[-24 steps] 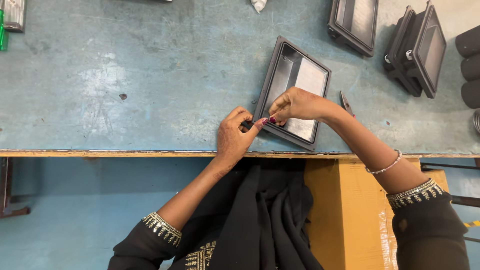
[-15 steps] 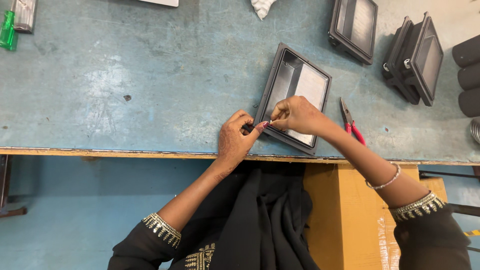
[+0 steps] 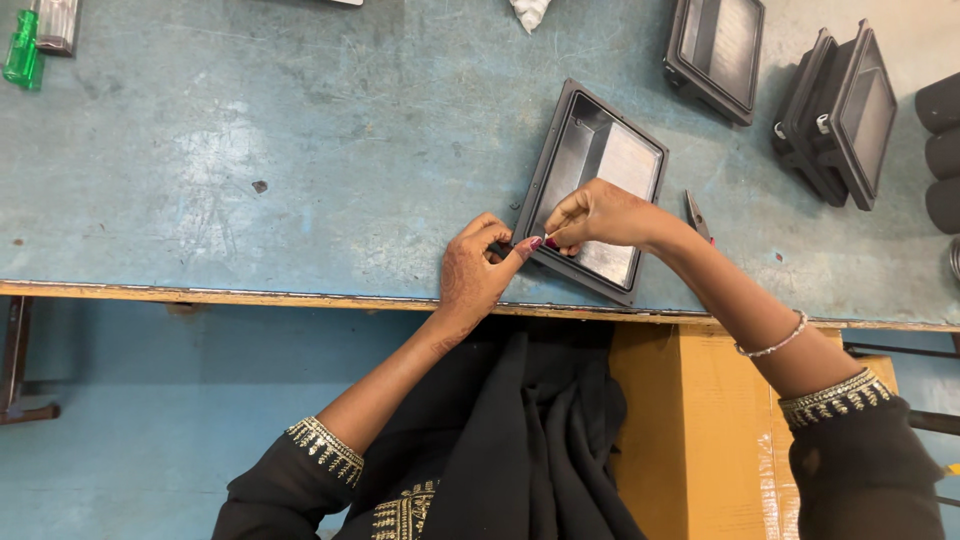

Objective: The person assembles a rectangular electronic housing by inserting small white plastic components into slots and securing them with red pliers. They handle multiple housings and cylindrical black components on a blue workbench, stacking completed units.

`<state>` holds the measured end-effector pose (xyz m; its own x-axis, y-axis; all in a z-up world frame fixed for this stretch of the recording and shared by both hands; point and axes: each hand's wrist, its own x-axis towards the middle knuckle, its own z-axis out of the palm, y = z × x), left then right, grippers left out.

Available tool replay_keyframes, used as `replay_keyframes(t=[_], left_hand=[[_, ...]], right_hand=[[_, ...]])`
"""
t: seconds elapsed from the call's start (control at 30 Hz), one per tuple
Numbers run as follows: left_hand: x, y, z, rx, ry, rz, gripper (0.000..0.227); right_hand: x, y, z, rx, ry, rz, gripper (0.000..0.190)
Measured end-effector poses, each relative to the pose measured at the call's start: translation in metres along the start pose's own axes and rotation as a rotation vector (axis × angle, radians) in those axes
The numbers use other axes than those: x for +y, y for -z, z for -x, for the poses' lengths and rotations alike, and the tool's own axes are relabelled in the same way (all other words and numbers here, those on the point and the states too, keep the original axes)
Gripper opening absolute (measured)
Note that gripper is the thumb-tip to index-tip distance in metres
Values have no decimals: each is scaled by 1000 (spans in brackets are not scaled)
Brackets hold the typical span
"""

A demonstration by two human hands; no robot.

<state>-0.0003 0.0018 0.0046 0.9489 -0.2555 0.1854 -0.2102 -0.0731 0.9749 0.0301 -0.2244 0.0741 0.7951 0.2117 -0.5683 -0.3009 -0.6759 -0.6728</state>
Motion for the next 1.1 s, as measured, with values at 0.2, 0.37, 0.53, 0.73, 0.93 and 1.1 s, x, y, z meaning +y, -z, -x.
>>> replay_keyframes(t=[0.2, 0.37, 0.53, 0.73, 0.93, 1.1], left_hand=[[2, 1, -1, -29, 49, -11, 35], [1, 1, -1, -18, 29, -28, 36], [-1, 1, -1, -16, 20, -11, 36], [-1, 1, 0, -13, 49, 10, 36], [0, 2, -1, -12, 71, 40, 36], [0, 1, 0, -4, 90, 27, 37]], right_hand=[[-14, -3, 3, 30, -54, 61, 18], [-13, -5, 7, 37, -5, 105, 18], [-6, 3, 0, -36, -13, 20, 22], [-5, 3, -3, -33, -15, 18, 17], [-15, -6, 7, 94, 43, 165, 14], [-18, -25, 16, 282, 53, 328, 12]])
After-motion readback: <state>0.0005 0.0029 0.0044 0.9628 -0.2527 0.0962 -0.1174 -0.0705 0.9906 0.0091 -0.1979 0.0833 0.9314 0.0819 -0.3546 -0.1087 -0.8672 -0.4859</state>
